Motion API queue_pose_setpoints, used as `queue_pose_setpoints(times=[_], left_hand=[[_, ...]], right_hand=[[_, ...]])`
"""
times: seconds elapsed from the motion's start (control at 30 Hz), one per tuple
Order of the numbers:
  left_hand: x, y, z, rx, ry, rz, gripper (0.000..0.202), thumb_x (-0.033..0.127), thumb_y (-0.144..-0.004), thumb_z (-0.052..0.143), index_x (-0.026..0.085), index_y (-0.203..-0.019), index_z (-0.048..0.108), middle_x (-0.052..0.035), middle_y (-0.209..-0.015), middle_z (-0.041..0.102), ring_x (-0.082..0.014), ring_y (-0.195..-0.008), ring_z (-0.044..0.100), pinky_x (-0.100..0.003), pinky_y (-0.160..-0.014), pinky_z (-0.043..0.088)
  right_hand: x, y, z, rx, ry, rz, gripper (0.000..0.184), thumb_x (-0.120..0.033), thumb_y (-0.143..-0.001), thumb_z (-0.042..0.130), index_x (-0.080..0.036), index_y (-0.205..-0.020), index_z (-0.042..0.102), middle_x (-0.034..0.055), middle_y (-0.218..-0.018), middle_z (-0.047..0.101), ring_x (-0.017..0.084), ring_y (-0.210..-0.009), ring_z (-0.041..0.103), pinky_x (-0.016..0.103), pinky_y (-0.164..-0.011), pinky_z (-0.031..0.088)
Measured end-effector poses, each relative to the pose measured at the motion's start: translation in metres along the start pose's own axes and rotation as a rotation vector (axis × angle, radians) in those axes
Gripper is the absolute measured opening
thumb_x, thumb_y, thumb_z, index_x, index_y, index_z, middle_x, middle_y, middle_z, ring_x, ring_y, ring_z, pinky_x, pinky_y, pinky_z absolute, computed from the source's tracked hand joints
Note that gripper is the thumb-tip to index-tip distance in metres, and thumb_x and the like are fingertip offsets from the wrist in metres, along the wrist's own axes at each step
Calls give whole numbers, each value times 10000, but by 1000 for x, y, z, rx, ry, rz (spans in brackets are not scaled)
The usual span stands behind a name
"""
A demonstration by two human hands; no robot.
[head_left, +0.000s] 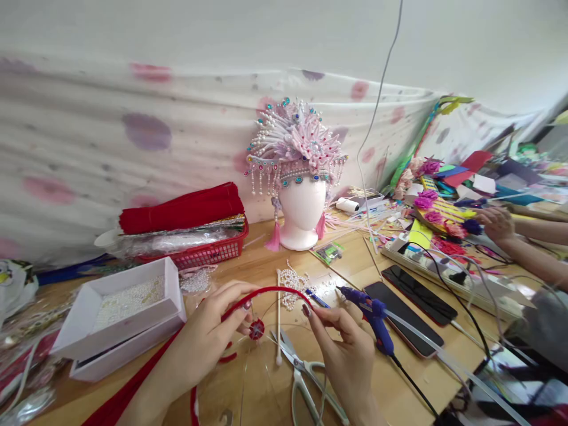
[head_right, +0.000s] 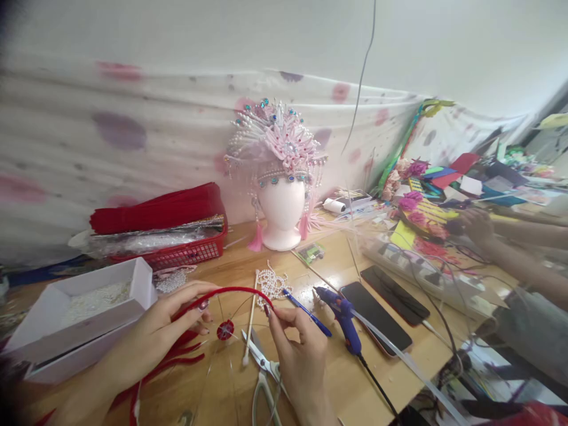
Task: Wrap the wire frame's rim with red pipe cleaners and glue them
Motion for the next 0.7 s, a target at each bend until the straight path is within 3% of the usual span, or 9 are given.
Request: queue_pose_setpoints(times=[0.17, 0.27, 0.37, 0.57, 0.63, 0.7], left_hand=[[11, 4, -4, 72, -148, 87, 348, 335, -946, 485, 228, -1225, 665, -94, -1350, 645, -271, -1285, 574, -473, -1165, 382], [14, 7, -2, 42, -147, 88, 339, 334, -919, 533, 237, -1218, 658, -88, -1344, 647, -275, -1262, 596, -500, -1158, 398], [17, 15, -4, 18, -103, 75, 410, 344, -870, 633, 290, -1277, 622, -53, -1354, 644, -271, -1242, 621, -500, -1142, 434], [33, 37, -23, 93, -137, 222, 663, 467, -718, 861, 387, -1322, 600, -16, -1466, 570, -307, -1413, 473, -488, -1220, 336], [35, 42, -28, 98, -27, 278, 722, 581, -691, 850, 375, -1335, 597, -32, -1485, 556, -317, -1433, 449, -466, -1214, 352], [32, 42, -35, 151, 93, 254, 645, 686, -796, 699, 335, -1329, 605, -65, -1459, 580, -313, -1396, 495, -455, -1173, 413]], right_hand=[[-2, 0, -2, 52, -39, 6, 55, -182, -841, 759, -192, -788, 748, 3, -658, 748, 140, -544, 698, 220, -518, 575], [-6, -1, -6, 56, -62, -37, 57, -160, -842, 751, -196, -801, 735, 8, -677, 754, 156, -580, 721, 242, -544, 598], [-20, -4, -15, 57, -59, -208, 124, -91, -832, 743, -212, -834, 714, 2, -714, 769, 157, -609, 730, 261, -585, 613], [-45, -7, -33, 73, -47, -532, 331, -10, -783, 776, -238, -1020, 734, 26, -846, 814, 195, -664, 755, 326, -581, 622], [-50, -4, -37, 61, -34, -610, 398, -24, -775, 796, -253, -1095, 737, 30, -909, 824, 218, -700, 769, 359, -603, 635], [-51, -2, -41, 12, -49, -607, 452, -38, -773, 809, -274, -1151, 736, 22, -966, 827, 231, -753, 782, 382, -665, 647]])
Point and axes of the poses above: each hand's wrist, its own y-axis away from the middle knuckle, its own z-axis out of the palm, x = y × z, the point moved 7 cm from there along -y, towards the middle knuckle
